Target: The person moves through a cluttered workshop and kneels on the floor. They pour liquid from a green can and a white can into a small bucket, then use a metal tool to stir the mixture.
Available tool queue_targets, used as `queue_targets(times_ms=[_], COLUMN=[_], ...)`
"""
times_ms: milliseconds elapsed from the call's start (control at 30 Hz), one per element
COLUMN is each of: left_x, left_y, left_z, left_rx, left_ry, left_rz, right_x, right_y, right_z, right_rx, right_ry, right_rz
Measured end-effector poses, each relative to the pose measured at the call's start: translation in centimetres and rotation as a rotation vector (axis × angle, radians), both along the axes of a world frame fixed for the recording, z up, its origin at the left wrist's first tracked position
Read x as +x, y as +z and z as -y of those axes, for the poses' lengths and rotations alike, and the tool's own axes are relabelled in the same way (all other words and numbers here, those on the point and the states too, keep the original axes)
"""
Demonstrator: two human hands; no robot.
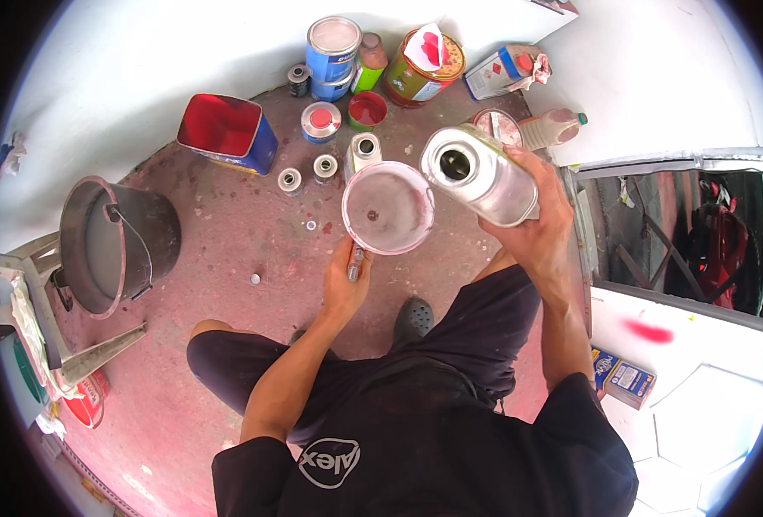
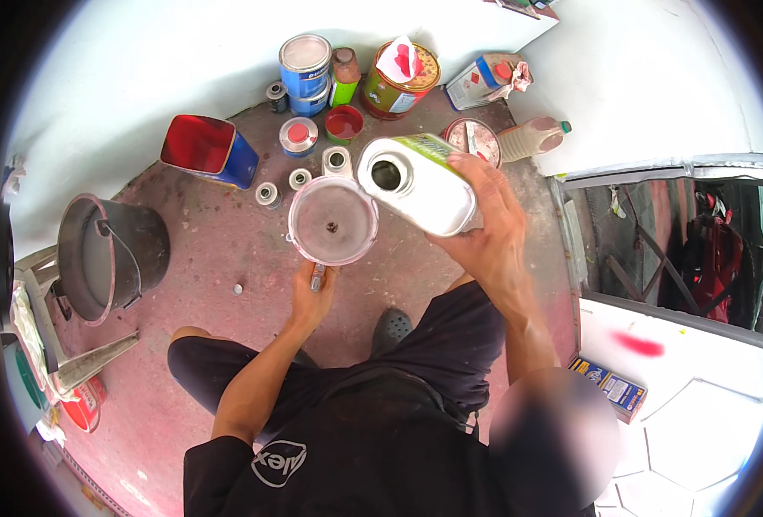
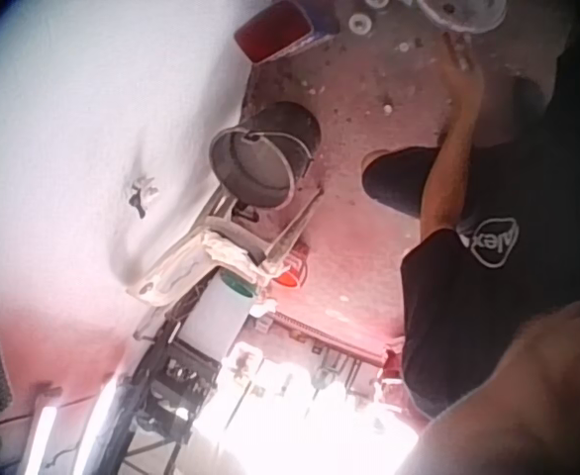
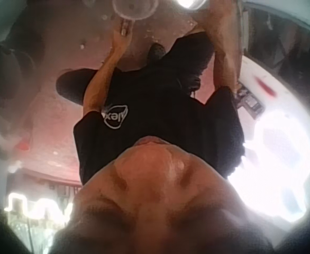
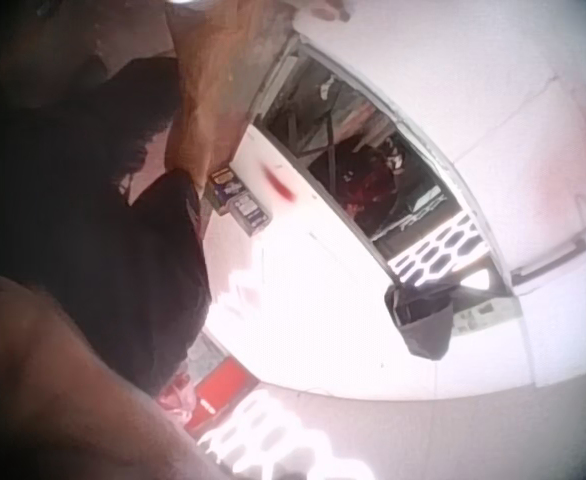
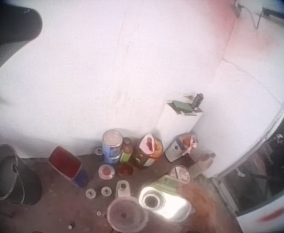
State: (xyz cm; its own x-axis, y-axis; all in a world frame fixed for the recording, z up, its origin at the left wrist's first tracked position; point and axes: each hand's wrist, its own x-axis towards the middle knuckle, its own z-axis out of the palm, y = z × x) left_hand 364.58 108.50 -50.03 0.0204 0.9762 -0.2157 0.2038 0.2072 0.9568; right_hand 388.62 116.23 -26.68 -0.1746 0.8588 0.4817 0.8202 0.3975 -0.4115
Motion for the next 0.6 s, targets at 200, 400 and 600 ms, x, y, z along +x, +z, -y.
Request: queue_targets(times_ms=[200,400,600], left_x=[-0.9,-1.7,-3.2], left_y=[-1.9,-3.4,-0.7], left_z=[0.9,2.3,1.7], left_rx=[0.072,0.118,0.091], left_ry=[0.036,0.161,0.231], left_rz=[0.054,0.108,0.187], right_x=[-1.1,-2.6,-3.7], right_y=[-9.7,-19.3,-26.2], right_z=[-1.4,-4.5,-6.4], right_rx=[-0.143,-0.19,-0.187], right_ry=[-0.275,-0.398,-0.528], right_rz=[-0.635,-0.887,-0.98])
